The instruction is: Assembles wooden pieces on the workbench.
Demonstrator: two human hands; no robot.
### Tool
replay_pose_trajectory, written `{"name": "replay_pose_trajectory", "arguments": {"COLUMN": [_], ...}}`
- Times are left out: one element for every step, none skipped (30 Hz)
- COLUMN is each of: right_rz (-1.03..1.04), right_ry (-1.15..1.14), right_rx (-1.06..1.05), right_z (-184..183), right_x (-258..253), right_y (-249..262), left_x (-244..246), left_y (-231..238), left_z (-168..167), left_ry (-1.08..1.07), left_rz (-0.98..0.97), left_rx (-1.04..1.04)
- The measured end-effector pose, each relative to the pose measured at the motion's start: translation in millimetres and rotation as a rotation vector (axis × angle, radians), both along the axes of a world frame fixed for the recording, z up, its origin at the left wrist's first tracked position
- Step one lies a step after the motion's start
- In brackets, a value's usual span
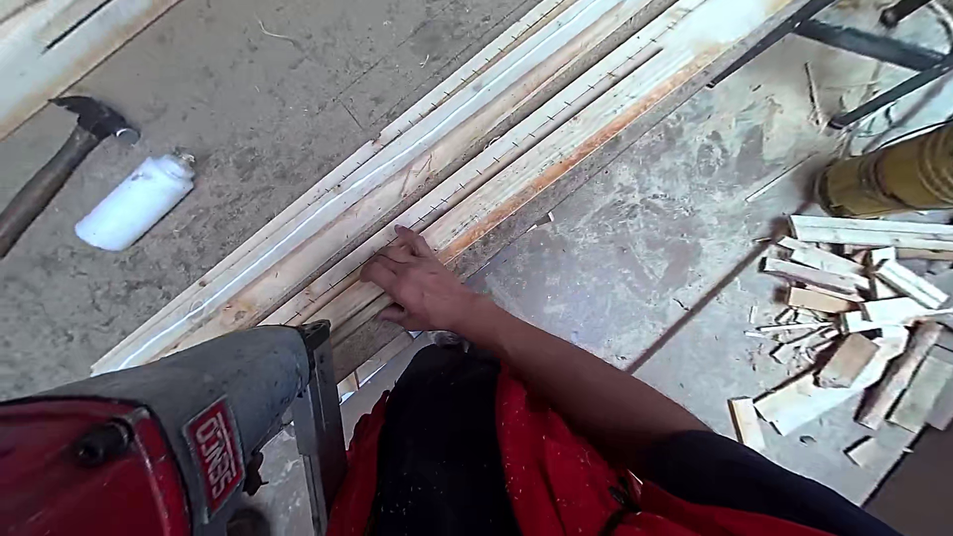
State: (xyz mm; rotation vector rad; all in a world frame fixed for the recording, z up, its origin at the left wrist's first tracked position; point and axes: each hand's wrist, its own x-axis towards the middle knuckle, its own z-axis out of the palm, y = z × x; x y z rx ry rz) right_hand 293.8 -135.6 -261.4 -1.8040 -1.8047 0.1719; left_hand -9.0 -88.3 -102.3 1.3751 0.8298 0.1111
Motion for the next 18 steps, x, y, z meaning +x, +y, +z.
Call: {"name": "replay_pose_trajectory", "arguments": {"right_rz": [0.001,-0.001,-0.011,-0.024,-0.039,-0.053,-0.067,-0.080,-0.086,-0.076,-0.063,-0.053,-0.056,-0.061,-0.074,-0.091,-0.105,-0.119], "right_ry": [0.000,-0.012,-0.036,-0.062,-0.094,-0.128,-0.158,-0.189,-0.214,-0.219,-0.202,-0.168,-0.147,-0.138,-0.128,-0.112,-0.092,-0.072], "right_rx": [-0.015,-0.025,-0.030,-0.034,-0.035,-0.026,0.001,0.047,0.093,0.122,0.144,0.151,0.154,0.149,0.149,0.147,0.132,0.129], "right_z": [2,3,6,9,11,12,11,8,5,2,1,0,0,0,0,1,1,0], "right_x": [0,0,-2,-6,-11,-17,-22,-27,-31,-33,-34,-33,-30,-26,-21,-15,-8,-1], "right_y": [0,0,0,-1,-4,-8,-12,-15,-17,-18,-19,-19,-19,-20,-22,-25,-30,-34], "left_x": [0,1,5,11,13,14,14,18,20,20,20,18,14,12,10,5,-1,-3], "left_y": [4,8,11,13,17,20,24,26,28,30,32,34,36,37,38,38,38,37], "left_z": [-1,-2,-2,-1,-1,-2,-4,-3,-2,-1,0,1,0,0,0,2,4,8], "left_ry": [-0.010,-0.016,-0.020,-0.019,-0.025,-0.033,-0.046,-0.045,-0.038,-0.034,-0.025,-0.021,-0.024,-0.024,-0.025,-0.021,-0.009,0.012], "left_rz": [-0.019,-0.034,-0.043,-0.048,-0.053,-0.060,-0.068,-0.067,-0.070,-0.072,-0.077,-0.086,-0.092,-0.089,-0.087,-0.089,-0.085,-0.091], "left_rx": [-0.001,-0.001,0.008,0.023,0.020,0.008,-0.002,0.002,0.005,0.008,0.017,0.020,0.015,0.021,0.035,0.059,0.086,0.096]}}
